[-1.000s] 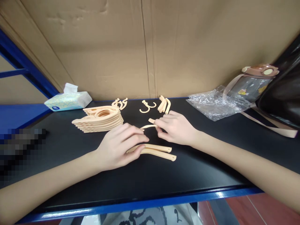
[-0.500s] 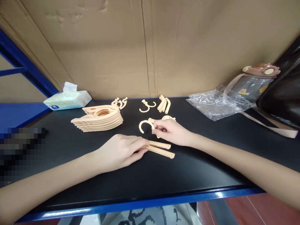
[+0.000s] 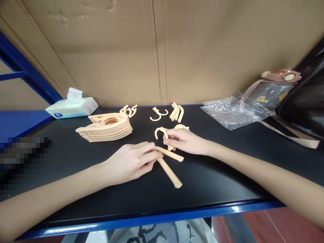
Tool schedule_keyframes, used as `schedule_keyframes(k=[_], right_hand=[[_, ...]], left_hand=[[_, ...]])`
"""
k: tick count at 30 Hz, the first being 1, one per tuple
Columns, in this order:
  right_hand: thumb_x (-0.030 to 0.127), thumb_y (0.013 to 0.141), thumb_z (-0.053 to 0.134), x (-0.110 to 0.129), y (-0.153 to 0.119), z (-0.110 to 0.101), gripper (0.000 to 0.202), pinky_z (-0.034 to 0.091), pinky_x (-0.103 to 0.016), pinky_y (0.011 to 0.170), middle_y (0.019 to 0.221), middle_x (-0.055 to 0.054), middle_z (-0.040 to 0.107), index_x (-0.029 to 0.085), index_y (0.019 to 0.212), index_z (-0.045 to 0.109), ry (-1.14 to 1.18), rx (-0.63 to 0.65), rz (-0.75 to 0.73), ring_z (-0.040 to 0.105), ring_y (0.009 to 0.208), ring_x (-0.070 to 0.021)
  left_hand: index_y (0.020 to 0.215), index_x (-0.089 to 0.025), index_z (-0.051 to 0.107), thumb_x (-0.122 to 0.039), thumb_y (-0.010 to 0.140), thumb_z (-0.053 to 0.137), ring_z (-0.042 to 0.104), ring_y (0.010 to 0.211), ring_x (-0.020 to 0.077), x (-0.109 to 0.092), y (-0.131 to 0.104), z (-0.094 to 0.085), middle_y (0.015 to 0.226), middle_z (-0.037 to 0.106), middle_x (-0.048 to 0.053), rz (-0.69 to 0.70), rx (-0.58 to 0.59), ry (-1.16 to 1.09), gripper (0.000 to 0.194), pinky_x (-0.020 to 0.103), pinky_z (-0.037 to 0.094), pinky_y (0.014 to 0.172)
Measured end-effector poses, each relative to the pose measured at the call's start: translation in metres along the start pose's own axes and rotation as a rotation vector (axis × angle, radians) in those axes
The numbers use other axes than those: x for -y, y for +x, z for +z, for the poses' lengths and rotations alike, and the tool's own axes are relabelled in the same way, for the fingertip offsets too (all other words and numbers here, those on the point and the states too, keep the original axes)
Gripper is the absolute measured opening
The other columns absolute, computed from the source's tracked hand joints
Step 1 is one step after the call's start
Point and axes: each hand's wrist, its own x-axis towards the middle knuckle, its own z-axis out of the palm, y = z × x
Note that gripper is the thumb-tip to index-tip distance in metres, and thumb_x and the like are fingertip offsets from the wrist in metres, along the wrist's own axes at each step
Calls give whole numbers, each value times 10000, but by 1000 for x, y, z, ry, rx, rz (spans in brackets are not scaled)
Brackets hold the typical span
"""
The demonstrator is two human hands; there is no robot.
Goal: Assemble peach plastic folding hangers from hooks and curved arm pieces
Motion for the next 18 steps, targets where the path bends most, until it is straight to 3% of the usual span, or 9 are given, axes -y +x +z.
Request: schedule_keyframes(k=[4,12,18], right_hand=[[395,899,437,2,1,0,247,404,-234,603,671,30,507,175,811,506,25,9,12,511,639,-103],[428,888,449,1,0,-1,278,365,-228,578,668,38,491,177,795,522,14,6,12,478,625,-96],[426,892,447,3,0,-1,279,371,-225,582,659,37,487,171,824,538,8,9,25,480,625,-95]], left_hand=[[1007,-192,570,-188,915,394,555,865,154,0,0,1,1013,549,43,51,-36,-22,199,228,433,583],[1056,-207,567,-216,943,377,603,797,143,2,-1,4,933,601,16,72,16,-82,221,233,438,603],[1031,-194,567,-238,956,344,604,770,123,1,1,1,943,620,12,14,22,-193,240,221,418,613]])
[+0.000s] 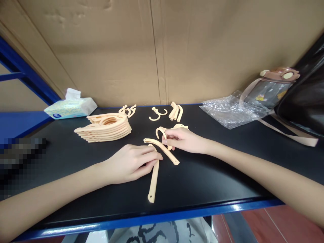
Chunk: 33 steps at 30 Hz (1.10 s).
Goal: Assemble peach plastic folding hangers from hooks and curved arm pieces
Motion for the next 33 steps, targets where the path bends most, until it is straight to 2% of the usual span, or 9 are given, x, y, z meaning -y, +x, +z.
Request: schedule_keyframes(k=[8,18,24,33], right_hand=[[452,890,439,-1,0,-1,307,401,-232,606,687,22,508,171,826,544,-12,1,-15,501,644,-103],[440,895,437,-2,0,-1,300,404,-230,602,686,14,538,169,850,558,-21,12,-40,510,638,-103],[388,898,450,-4,0,0,220,432,-231,616,653,45,517,184,961,505,42,-2,-19,538,634,-97],[409,898,450,-3,0,-1,233,413,-228,594,652,38,515,183,862,497,67,1,-24,506,616,-89]], left_hand=[[866,-179,537,-347,948,399,550,683,99,-1,1,-4,811,571,-14,-7,3,-64,232,210,353,555],[847,-200,562,-260,929,411,505,673,89,-2,2,-2,814,550,-28,-126,-48,-167,182,205,342,578],[818,-212,536,-238,830,552,500,614,87,-5,1,-9,701,550,-70,-296,16,-233,33,192,309,530],[845,-207,543,-182,781,512,518,607,98,-10,1,-8,743,570,-54,-369,-28,-167,75,202,331,525]])
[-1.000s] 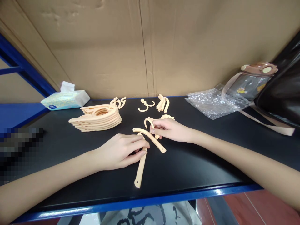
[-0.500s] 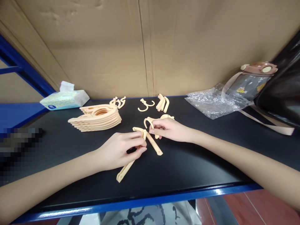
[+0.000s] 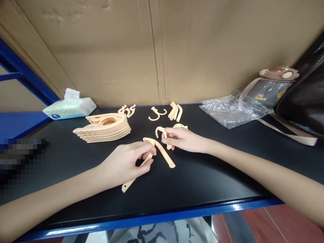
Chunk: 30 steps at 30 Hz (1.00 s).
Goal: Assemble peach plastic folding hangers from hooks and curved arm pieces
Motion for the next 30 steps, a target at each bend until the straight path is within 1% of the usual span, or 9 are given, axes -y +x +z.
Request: schedule_keyframes(k=[4,8,11,14,16,20,22,25,30], right_hand=[[416,902,440,0,1,0,240,400,-228,599,662,39,497,186,853,491,23,27,-6,504,630,-90],[427,897,444,0,1,0,260,402,-236,623,676,32,508,182,842,512,0,30,-6,511,649,-96],[441,895,442,1,0,-1,277,401,-240,630,681,32,511,181,849,526,-7,37,-1,517,657,-100],[440,896,440,2,0,-1,275,396,-241,630,675,35,509,183,857,530,-10,42,11,515,657,-101],[437,893,447,2,0,-1,268,395,-242,630,680,34,508,183,864,528,-5,40,17,513,659,-102],[425,898,437,2,0,-1,260,369,-240,613,681,33,509,183,855,523,-7,35,8,493,657,-101],[420,902,431,2,0,-1,260,353,-241,606,682,33,511,184,840,520,-22,35,-1,475,652,-100],[418,903,431,2,0,-2,260,337,-242,601,694,31,515,184,838,524,-33,35,-3,460,651,-99],[414,901,436,3,0,-1,258,324,-241,604,695,34,502,183,827,525,-50,22,4,439,656,-100]], left_hand=[[847,-206,554,-151,774,505,524,623,97,0,0,-1,733,568,-54,18,-13,-7,104,199,342,538],[864,-211,560,-139,772,502,524,632,98,0,0,-2,701,545,-59,25,13,-39,130,197,351,551],[961,-231,544,-153,774,502,508,591,94,1,1,-2,680,510,-70,-22,43,-79,208,195,354,537],[1113,-239,476,-160,766,502,506,572,101,1,-1,-1,690,499,-70,-67,52,-107,356,197,369,526],[1177,-238,435,-153,760,498,524,600,108,1,-1,0,739,521,-59,-78,42,-116,430,201,388,538],[1263,-252,383,-138,748,500,535,621,101,0,-2,1,925,560,-29,-104,21,-104,540,217,425,574],[1265,-245,394,-127,743,499,537,629,101,0,-2,1,950,560,-21,-102,9,-83,545,220,430,575],[1212,-223,453,-99,744,477,549,679,116,2,1,1,924,559,-9,-47,-33,-21,485,220,431,585],[1115,-218,521,-90,756,469,548,815,156,8,5,3,932,559,1,23,-77,69,385,266,451,689]])
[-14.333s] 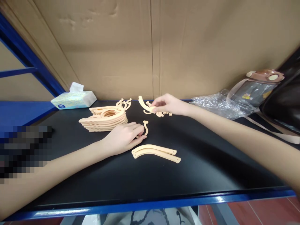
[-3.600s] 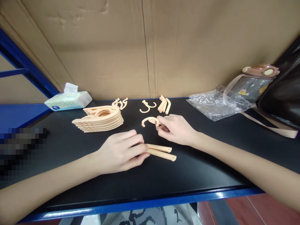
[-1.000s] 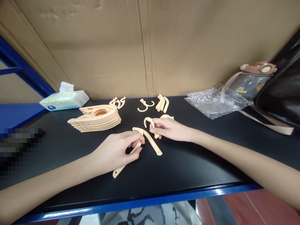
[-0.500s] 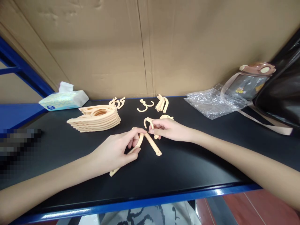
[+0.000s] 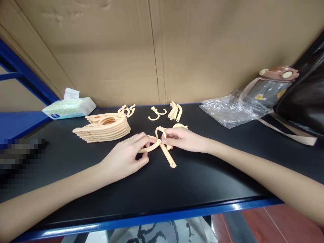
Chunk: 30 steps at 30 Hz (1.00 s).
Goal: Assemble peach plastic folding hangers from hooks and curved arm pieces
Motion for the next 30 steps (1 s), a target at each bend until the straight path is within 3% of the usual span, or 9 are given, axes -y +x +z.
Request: schedule_keyframes(k=[9,23,30], right_hand=[[424,892,453,-2,1,-1,269,330,-234,591,694,33,458,181,816,539,-44,-26,32,409,640,-95],[371,847,562,-10,2,-8,206,393,-231,593,747,33,507,172,812,526,257,5,27,466,612,-70],[340,826,604,-12,1,-9,170,405,-229,644,796,21,556,175,853,571,368,5,14,500,680,-77]], left_hand=[[1055,-211,536,-223,910,448,521,905,170,5,1,6,1028,575,17,78,-9,-44,170,315,448,796],[1021,-207,510,-123,835,474,564,834,122,1,-1,5,990,583,1,83,4,-303,207,240,475,721],[1156,-214,476,-113,867,439,549,878,132,2,-1,5,1067,566,24,136,44,-320,309,257,463,768]])
